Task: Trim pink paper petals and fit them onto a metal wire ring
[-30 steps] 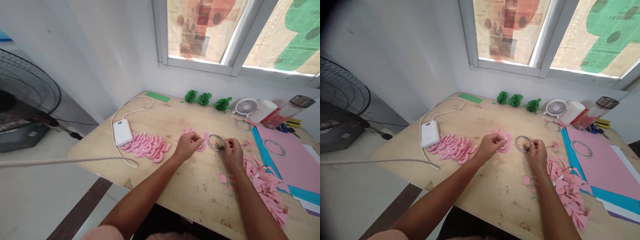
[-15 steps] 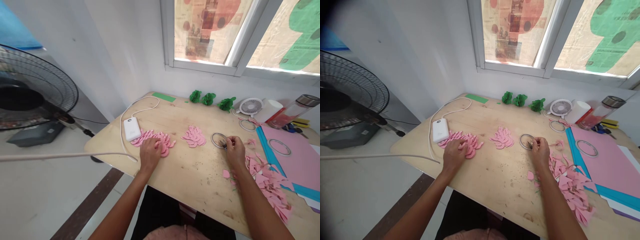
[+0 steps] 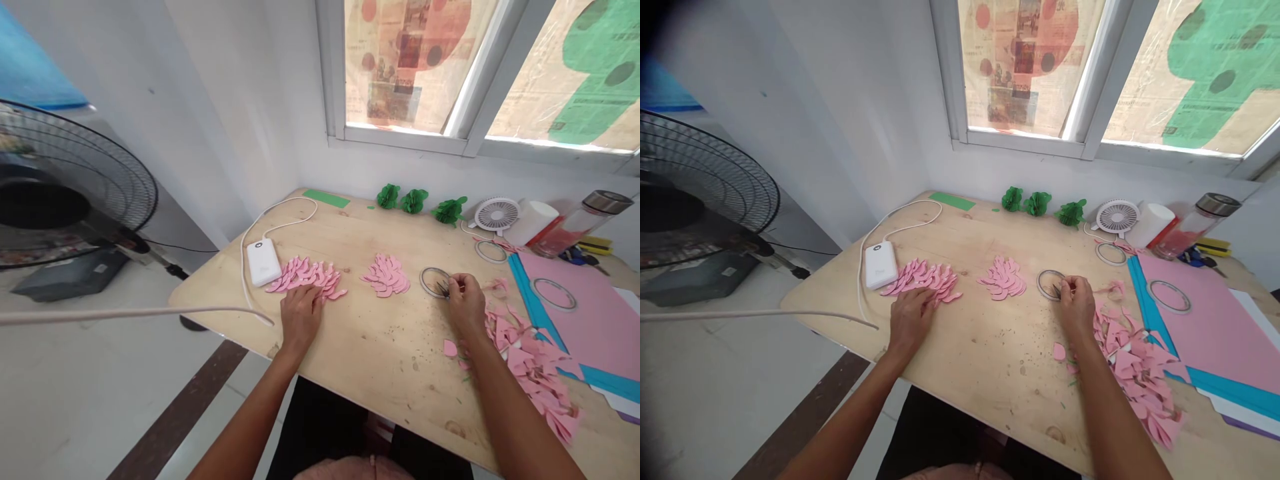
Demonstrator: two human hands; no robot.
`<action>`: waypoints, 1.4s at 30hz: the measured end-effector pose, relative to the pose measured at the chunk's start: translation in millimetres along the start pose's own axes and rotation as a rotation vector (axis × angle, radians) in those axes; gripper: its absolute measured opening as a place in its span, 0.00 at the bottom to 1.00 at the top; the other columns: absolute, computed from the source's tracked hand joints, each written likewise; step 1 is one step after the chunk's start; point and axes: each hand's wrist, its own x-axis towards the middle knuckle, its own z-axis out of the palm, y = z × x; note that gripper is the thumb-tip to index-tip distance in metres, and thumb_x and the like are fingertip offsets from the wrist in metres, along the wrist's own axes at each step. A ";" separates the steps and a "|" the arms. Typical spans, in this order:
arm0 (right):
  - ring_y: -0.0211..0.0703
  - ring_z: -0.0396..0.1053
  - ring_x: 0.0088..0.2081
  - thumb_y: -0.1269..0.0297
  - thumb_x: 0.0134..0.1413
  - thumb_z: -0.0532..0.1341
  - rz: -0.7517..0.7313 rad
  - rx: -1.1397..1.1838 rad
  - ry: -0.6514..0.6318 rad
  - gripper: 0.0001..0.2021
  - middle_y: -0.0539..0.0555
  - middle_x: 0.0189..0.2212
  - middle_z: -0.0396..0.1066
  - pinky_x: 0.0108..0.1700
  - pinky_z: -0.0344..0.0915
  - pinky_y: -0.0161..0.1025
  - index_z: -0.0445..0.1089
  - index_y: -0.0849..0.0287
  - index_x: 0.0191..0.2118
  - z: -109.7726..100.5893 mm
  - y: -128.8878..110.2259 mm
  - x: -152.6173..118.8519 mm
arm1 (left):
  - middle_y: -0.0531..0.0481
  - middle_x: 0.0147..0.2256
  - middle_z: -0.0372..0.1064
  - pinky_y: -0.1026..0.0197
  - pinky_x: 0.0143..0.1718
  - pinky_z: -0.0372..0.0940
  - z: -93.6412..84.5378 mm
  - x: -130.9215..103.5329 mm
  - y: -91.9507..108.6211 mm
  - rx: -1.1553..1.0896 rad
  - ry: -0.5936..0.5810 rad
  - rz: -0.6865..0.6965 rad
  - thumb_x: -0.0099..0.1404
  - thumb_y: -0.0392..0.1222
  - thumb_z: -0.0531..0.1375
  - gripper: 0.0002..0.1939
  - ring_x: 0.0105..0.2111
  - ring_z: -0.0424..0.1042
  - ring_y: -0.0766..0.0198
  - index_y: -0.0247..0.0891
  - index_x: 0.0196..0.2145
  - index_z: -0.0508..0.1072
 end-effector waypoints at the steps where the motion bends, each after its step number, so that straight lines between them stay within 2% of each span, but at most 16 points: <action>1: 0.43 0.63 0.30 0.57 0.51 0.53 0.002 0.004 0.003 0.10 0.53 0.28 0.66 0.34 0.58 0.39 0.64 0.59 0.30 -0.5 -0.4 -0.4 | 0.45 0.40 0.72 0.52 0.41 0.59 -0.1 -0.8 -0.3 -0.020 0.023 0.001 0.60 0.40 0.54 0.10 0.42 0.66 0.52 0.39 0.38 0.72; 4: 0.43 0.63 0.31 0.58 0.51 0.53 0.011 0.021 0.004 0.10 0.53 0.29 0.66 0.34 0.58 0.39 0.64 0.59 0.31 -2.0 -1.4 -1.7 | 0.45 0.39 0.72 0.53 0.44 0.60 -2.7 -6.5 0.2 -0.127 0.133 -0.002 0.60 0.42 0.56 0.10 0.42 0.66 0.54 0.38 0.38 0.71; 6: 0.43 0.63 0.31 0.57 0.51 0.53 0.022 0.033 0.004 0.10 0.53 0.29 0.66 0.34 0.58 0.39 0.64 0.59 0.31 -2.3 -1.4 -1.9 | 0.46 0.37 0.72 0.54 0.44 0.61 -6.0 -12.8 0.9 -0.203 0.161 0.005 0.60 0.40 0.55 0.09 0.40 0.67 0.56 0.38 0.37 0.71; 10: 0.43 0.63 0.31 0.56 0.51 0.53 0.039 0.047 0.008 0.11 0.53 0.28 0.66 0.34 0.58 0.39 0.64 0.59 0.31 -1.4 -0.7 -0.8 | 0.47 0.35 0.72 0.54 0.44 0.61 -13.2 -26.4 4.9 -0.257 0.146 0.021 0.60 0.37 0.54 0.07 0.40 0.67 0.58 0.39 0.35 0.71; 14: 0.44 0.63 0.31 0.57 0.52 0.53 0.021 0.048 0.017 0.10 0.53 0.29 0.66 0.35 0.58 0.40 0.63 0.59 0.32 -1.2 -1.9 -0.3 | 0.48 0.34 0.72 0.53 0.43 0.61 -14.9 -30.1 21.4 -0.263 0.084 0.064 0.60 0.37 0.54 0.06 0.40 0.68 0.57 0.40 0.34 0.70; 18: 0.44 0.63 0.32 0.58 0.52 0.52 -0.014 0.043 0.022 0.10 0.53 0.29 0.65 0.36 0.58 0.40 0.63 0.59 0.32 -1.1 -3.8 -1.8 | 0.48 0.34 0.72 0.54 0.41 0.61 -3.7 -12.7 48.7 -0.285 -0.049 0.158 0.61 0.37 0.53 0.06 0.38 0.69 0.58 0.40 0.32 0.70; 23: 0.43 0.62 0.32 0.58 0.53 0.52 -0.014 0.063 0.002 0.09 0.53 0.29 0.65 0.36 0.58 0.40 0.63 0.58 0.32 0.1 -5.2 -4.3 | 0.46 0.38 0.72 0.54 0.42 0.59 22.9 31.1 77.5 -0.218 -0.203 0.239 0.60 0.37 0.53 0.09 0.41 0.68 0.56 0.38 0.38 0.70; 27: 0.44 0.62 0.33 0.58 0.53 0.52 -0.021 0.081 -0.011 0.09 0.53 0.29 0.65 0.37 0.59 0.41 0.62 0.57 0.32 -0.1 -7.4 -4.7 | 0.46 0.37 0.71 0.54 0.39 0.58 41.5 56.4 94.0 -0.123 -0.301 0.252 0.58 0.39 0.55 0.09 0.39 0.67 0.55 0.40 0.37 0.71; 34: 0.45 0.62 0.34 0.61 0.54 0.51 -0.062 0.089 -0.011 0.07 0.54 0.30 0.65 0.39 0.59 0.42 0.62 0.57 0.31 -2.1 -12.3 -5.0 | 0.43 0.35 0.71 0.54 0.38 0.57 59.0 60.3 119.7 -0.055 -0.354 0.245 0.56 0.41 0.57 0.07 0.39 0.66 0.53 0.38 0.32 0.71; 42: 0.45 0.62 0.34 0.62 0.53 0.51 -0.060 0.112 -0.030 0.06 0.54 0.30 0.65 0.38 0.59 0.42 0.62 0.57 0.30 -0.9 -16.7 -7.4 | 0.45 0.32 0.71 0.54 0.37 0.56 62.1 60.6 128.9 -0.085 -0.359 0.138 0.55 0.39 0.56 0.04 0.37 0.66 0.54 0.38 0.28 0.70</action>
